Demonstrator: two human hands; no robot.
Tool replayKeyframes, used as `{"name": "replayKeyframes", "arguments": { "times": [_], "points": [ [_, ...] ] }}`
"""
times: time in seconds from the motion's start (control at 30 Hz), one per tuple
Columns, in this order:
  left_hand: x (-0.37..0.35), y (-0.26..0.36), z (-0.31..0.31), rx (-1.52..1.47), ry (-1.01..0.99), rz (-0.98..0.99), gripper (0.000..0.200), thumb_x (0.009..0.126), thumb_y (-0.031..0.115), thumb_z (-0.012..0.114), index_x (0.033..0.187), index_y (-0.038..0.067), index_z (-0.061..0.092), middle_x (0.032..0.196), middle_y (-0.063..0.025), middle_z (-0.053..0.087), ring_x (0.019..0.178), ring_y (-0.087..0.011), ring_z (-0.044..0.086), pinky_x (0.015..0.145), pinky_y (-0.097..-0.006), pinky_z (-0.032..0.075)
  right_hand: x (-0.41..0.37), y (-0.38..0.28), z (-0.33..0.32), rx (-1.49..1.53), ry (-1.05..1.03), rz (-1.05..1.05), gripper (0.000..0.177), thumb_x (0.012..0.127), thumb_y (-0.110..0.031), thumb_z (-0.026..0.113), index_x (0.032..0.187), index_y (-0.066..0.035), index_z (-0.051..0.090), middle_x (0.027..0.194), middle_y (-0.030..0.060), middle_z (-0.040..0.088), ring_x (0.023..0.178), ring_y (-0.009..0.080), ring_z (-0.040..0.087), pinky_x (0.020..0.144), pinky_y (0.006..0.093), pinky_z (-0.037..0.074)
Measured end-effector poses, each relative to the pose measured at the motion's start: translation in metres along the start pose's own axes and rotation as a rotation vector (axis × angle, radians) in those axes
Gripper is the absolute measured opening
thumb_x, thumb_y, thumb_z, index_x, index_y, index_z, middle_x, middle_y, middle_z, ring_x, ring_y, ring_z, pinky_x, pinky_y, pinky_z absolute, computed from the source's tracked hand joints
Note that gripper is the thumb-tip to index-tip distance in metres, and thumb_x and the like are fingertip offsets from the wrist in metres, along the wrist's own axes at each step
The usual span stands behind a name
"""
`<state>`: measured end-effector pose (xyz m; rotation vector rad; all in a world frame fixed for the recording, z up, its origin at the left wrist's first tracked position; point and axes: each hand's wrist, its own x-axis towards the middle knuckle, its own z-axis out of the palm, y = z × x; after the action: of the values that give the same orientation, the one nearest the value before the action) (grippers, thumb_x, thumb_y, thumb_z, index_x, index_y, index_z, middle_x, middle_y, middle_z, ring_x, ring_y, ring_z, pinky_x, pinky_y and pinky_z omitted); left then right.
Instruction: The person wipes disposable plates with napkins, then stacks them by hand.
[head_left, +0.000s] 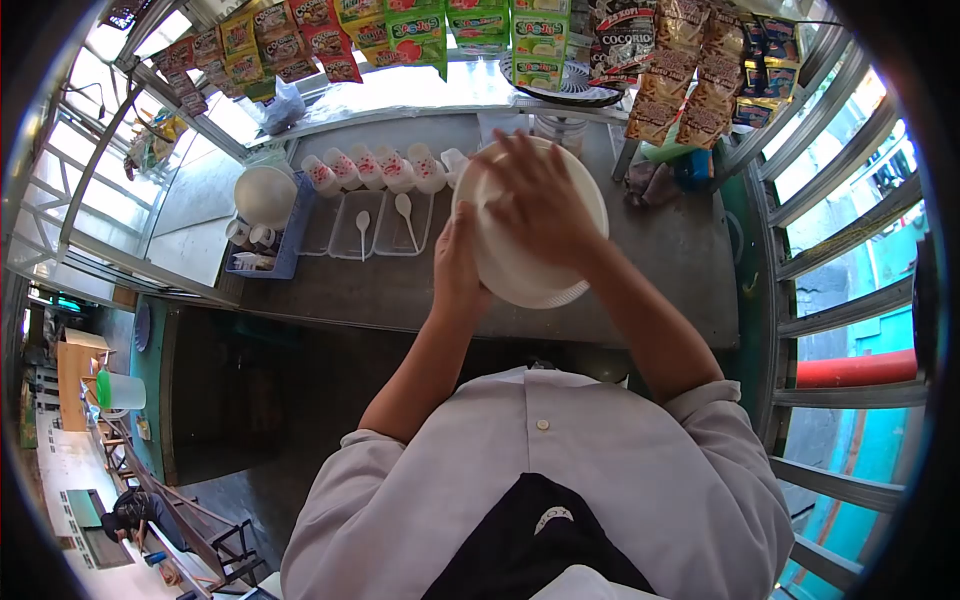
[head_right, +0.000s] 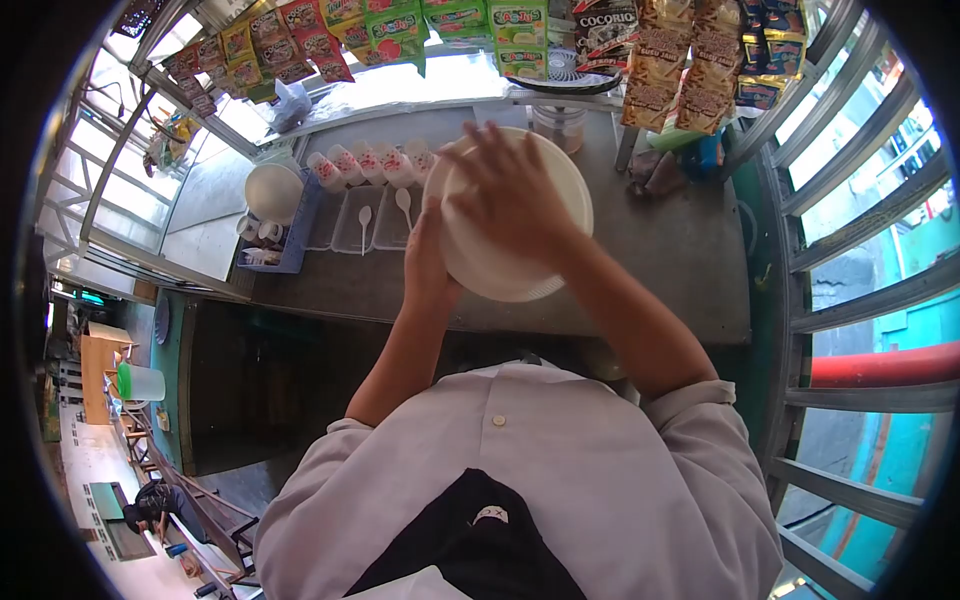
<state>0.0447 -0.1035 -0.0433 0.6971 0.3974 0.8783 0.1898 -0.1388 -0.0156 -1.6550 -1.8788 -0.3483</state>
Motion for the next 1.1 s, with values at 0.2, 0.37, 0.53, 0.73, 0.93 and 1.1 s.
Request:
{"name": "replayKeyframes", "arguments": {
  "times": [0.2,0.37,0.53,0.73,0.93,1.1],
  "points": [
    [-0.003,0.027,0.017,0.169,0.106,0.125,0.039,0.097,0.033,0.051,0.121,0.002,0.053,0.106,-0.0082,0.063,0.092,-0.0166,0.064,0.079,-0.0295,0.054,-0.004,0.053,0.006,0.552,0.089,0.578,0.047,0.097,-0.044,0.037,0.127,-0.013,0.054,0.122,0.0226,0.056,0.120,0.0369,0.050,0.101,0.0451,0.038],
    [0.010,0.038,0.006,0.115,0.248,0.422,0.044,0.097,0.036,0.052,0.124,0.002,0.051,0.113,-0.0071,0.060,0.102,-0.0157,0.060,0.084,-0.0307,0.051,-0.044,0.043,0.067,0.610,0.287,0.737,0.046,0.098,-0.043,0.038,0.124,-0.011,0.057,0.096,0.0188,0.068,0.097,0.0326,0.066,0.083,0.0375,0.049],
    [0.015,0.038,-0.008,0.242,0.198,0.538,0.043,0.098,0.036,0.051,0.123,0.001,0.051,0.114,-0.0061,0.059,0.101,-0.0150,0.058,0.083,-0.0306,0.048,-0.034,0.075,0.052,0.938,0.182,1.016,0.034,0.095,-0.032,0.055,0.109,-0.002,0.065,0.079,0.0067,0.067,0.076,0.0118,0.065,0.062,0.0243,0.048],
    [-0.001,0.028,-0.001,1.003,0.006,0.516,0.025,0.095,0.024,0.053,0.108,0.003,0.061,0.091,-0.0091,0.065,0.087,-0.0189,0.062,0.074,-0.0321,0.048,0.015,0.002,-0.013,0.642,0.616,0.518,0.025,0.090,-0.018,0.060,0.107,-0.001,0.064,0.093,0.0066,0.069,0.089,0.0167,0.066,0.076,0.0304,0.051],
    [0.005,0.036,-0.012,1.374,-0.089,0.847,0.022,0.081,0.007,0.060,0.102,0.011,0.065,0.094,-0.0039,0.068,0.089,-0.0243,0.061,0.084,-0.0386,0.043,-0.054,-0.019,-0.003,0.371,0.370,-0.017,0.026,0.085,-0.008,0.054,0.109,-0.004,0.063,0.113,0.0105,0.065,0.108,0.0257,0.062,0.091,0.0383,0.049],
    [-0.006,0.054,-0.026,1.828,-0.290,1.147,0.023,0.076,0.014,0.066,0.095,0.026,0.068,0.095,0.0131,0.067,0.096,-0.0131,0.057,0.102,-0.0433,0.025,-0.077,0.050,-0.010,0.984,0.598,0.811,0.029,0.091,-0.016,0.047,0.116,-0.006,0.057,0.108,0.0106,0.064,0.104,0.0218,0.060,0.087,0.0376,0.050]
  ]
}}
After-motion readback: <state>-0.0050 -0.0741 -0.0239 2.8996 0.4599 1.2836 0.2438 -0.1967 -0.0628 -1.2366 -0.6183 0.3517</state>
